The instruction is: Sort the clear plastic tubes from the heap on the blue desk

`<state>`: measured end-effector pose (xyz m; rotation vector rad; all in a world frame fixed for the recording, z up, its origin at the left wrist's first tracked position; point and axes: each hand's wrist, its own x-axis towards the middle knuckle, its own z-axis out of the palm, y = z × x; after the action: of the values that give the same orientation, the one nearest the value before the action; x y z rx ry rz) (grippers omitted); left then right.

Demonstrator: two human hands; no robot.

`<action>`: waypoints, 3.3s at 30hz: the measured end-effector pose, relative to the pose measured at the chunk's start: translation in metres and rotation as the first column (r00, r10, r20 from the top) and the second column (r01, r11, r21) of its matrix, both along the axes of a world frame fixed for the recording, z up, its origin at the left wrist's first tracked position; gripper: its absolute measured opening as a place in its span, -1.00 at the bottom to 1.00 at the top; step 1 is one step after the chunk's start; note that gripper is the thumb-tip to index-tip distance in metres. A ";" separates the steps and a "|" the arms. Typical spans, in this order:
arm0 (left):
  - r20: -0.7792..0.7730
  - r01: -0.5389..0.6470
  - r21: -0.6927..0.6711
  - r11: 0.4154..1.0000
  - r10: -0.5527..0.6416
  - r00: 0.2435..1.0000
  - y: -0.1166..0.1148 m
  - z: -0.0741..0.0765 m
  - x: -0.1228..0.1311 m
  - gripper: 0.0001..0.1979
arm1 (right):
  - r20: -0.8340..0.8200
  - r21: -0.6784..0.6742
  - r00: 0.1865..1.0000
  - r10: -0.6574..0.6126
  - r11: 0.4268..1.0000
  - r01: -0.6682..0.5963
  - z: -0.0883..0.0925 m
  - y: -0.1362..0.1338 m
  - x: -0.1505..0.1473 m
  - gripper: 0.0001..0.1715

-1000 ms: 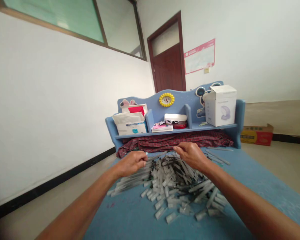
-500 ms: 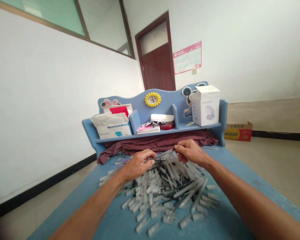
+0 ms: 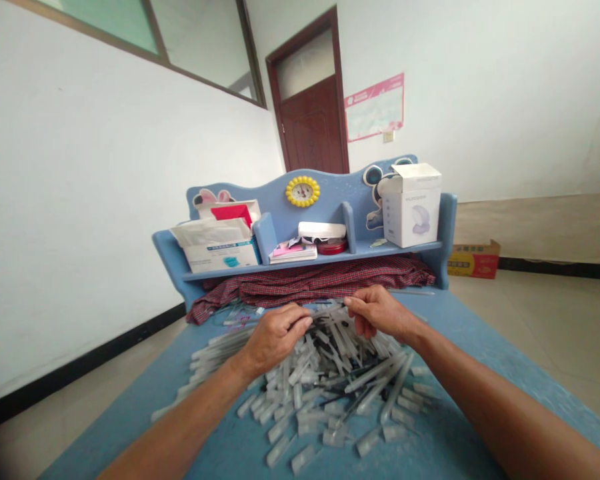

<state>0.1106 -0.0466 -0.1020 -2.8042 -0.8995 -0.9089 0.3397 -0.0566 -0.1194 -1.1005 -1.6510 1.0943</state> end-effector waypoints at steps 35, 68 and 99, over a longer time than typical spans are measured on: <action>-0.104 -0.023 0.137 0.990 0.038 0.994 -0.013 -0.001 -0.003 -0.75 | 0.121 0.067 0.991 0.049 0.996 -0.058 0.005 -0.009 -0.004 -0.56; -0.097 -0.135 -0.316 0.939 0.109 0.989 0.001 -0.002 -0.009 -0.73 | 0.669 0.234 0.666 -0.331 0.944 0.233 -0.013 0.021 0.034 -0.68; -0.021 -0.024 -0.292 0.956 0.019 1.000 -0.014 0.001 0.000 -0.75 | 0.254 0.005 0.967 -0.013 1.000 0.012 0.003 -0.015 -0.008 -0.60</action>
<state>0.1104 -0.0608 -0.1005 -3.0320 -1.1464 -0.8051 0.3321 -0.0714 -0.1162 -1.2909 -1.8403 0.9731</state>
